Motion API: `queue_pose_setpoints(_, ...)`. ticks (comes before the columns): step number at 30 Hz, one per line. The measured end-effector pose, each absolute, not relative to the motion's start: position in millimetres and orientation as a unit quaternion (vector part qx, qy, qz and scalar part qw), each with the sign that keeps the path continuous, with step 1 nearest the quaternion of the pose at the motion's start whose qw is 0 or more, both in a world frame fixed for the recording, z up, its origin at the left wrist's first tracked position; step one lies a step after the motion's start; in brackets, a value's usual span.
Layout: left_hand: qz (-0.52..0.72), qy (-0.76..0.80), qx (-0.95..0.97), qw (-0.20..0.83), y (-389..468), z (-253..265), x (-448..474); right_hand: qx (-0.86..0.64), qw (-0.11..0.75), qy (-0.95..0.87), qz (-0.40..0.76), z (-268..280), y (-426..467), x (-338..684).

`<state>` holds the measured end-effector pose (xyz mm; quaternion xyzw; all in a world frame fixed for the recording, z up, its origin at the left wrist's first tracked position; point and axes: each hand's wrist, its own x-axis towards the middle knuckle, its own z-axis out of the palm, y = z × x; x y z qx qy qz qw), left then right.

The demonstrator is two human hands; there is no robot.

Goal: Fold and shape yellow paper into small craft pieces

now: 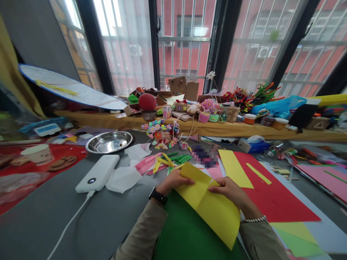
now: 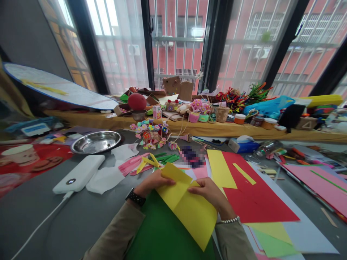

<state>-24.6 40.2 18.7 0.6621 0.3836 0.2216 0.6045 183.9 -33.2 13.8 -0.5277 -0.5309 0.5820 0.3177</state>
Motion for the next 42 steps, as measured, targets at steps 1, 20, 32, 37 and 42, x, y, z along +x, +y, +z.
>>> queue_pose_setpoints(1,0.221,0.384,0.663,0.604,41.0,17.3,-24.7,-0.528,0.315,-0.533,0.581,13.7,-33.3,183.9)
queue_pose_setpoints(20,0.251,0.374,0.707,0.545,40.7,17.6,-21.9,-0.479,0.346,-0.458,0.665,18.8,-35.7,181.3)
queue_pose_setpoints(32,0.262,0.373,0.698,0.552,40.8,16.8,-20.2,-0.488,0.348,-0.45,0.662,20.4,-35.1,180.1)
queue_pose_setpoints(37,0.274,0.365,0.689,0.563,40.0,18.0,-20.8,-0.496,0.346,-0.455,0.654,18.5,-34.4,181.3)
queue_pose_setpoints(42,0.282,0.35,0.654,0.608,39.9,24.7,-27.2,-0.492,0.369,-0.467,0.635,18.3,-34.5,183.1)
